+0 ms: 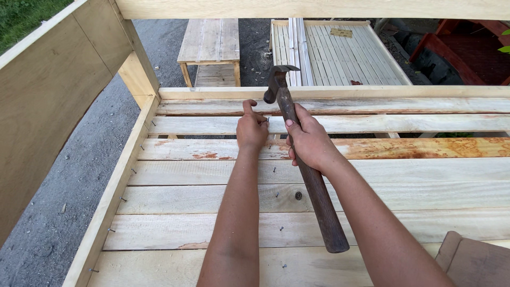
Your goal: The person hammers nails into a slatted wooden frame outdoors, taking nails from a small cardboard box and driving them one at a time along the wooden slats using a claw hammer.
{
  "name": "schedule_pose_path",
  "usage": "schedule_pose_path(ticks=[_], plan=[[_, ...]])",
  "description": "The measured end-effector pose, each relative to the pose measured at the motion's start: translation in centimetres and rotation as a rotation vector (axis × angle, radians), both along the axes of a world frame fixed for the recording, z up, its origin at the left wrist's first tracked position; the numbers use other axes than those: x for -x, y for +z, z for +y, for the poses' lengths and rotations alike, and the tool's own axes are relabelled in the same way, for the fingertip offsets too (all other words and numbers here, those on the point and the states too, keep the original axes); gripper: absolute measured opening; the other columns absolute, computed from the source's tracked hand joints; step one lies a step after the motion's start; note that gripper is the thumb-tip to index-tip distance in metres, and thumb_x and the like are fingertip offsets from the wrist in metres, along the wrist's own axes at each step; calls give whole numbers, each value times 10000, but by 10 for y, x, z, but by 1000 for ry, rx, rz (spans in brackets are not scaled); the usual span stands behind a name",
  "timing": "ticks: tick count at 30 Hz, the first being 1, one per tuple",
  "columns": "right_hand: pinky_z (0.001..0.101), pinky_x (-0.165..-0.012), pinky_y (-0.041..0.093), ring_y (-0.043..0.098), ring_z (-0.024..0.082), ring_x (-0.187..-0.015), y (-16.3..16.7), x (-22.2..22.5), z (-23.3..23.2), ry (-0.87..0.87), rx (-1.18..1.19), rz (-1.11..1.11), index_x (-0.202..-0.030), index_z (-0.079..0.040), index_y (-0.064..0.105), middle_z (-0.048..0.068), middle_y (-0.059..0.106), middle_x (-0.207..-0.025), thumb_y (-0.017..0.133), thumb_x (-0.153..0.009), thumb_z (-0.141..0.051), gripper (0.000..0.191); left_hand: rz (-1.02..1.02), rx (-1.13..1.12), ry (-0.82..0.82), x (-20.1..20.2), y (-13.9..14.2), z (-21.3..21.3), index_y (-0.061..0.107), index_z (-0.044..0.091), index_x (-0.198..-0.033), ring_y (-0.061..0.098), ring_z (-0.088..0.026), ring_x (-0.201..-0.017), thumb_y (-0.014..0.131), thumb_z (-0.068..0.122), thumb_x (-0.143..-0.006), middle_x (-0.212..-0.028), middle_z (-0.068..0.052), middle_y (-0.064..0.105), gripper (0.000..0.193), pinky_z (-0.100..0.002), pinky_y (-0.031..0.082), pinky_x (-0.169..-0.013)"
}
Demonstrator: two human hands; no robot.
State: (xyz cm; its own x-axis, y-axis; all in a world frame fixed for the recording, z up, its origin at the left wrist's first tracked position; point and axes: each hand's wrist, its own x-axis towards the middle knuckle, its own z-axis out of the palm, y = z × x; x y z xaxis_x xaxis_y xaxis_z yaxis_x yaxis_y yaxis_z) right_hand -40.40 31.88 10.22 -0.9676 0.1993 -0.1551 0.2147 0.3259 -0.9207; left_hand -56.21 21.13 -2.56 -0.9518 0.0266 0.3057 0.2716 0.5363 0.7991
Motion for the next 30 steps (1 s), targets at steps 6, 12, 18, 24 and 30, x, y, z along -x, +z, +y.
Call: schedule_pose_path(ticks=[6, 12, 18, 24, 30], plan=[[341, -460, 518, 539, 137, -518, -3, 1, -2, 2, 142, -87, -1445, -184, 494, 44, 552, -752, 451, -1071, -248, 381, 207, -319, 32, 16, -17, -13, 391, 47, -1315, 607, -326, -1012, 488, -103, -742, -1253, -212, 437, 600, -431, 508, -970], [330, -448, 515, 538, 117, -509, 2, -4, -1, -44, 183, 166, -1433, -207, 463, 40, 550, -730, 443, -1038, -246, 397, 243, -405, 19, 18, -20, -15, 368, 26, -1337, 588, -334, -1071, 421, -135, -729, -1273, -213, 412, 630, -413, 502, -995], [352, -459, 510, 543, 143, -510, -2, -6, -4, -5, 139, -87, -1424, -190, 513, 50, 548, -743, 451, -1052, -238, 380, 235, -400, 14, 10, -5, -13, 370, 21, -1330, 575, -327, -1087, 413, -146, -739, -1262, -210, 416, 616, -398, 519, -984], [356, -427, 494, 533, 153, -488, -40, -67, 6, -158, 438, 11, -1454, -223, 468, 67, 559, -721, 469, -1012, -245, 443, 249, -350, -39, 10, -9, -14, 440, 11, -1275, 577, -331, -1056, 426, -141, -752, -1245, -209, 451, 545, -397, 517, -970], [370, -416, 498, 543, 179, -477, -102, -160, 27, -189, 635, 42, -1434, -118, 469, 93, 577, -722, 592, -923, -127, 526, 312, -174, -199, -56, 11, -35, 652, 35, -993, 618, -320, -983, 452, -146, -697, -1058, -156, 596, 401, -401, 517, -879]])
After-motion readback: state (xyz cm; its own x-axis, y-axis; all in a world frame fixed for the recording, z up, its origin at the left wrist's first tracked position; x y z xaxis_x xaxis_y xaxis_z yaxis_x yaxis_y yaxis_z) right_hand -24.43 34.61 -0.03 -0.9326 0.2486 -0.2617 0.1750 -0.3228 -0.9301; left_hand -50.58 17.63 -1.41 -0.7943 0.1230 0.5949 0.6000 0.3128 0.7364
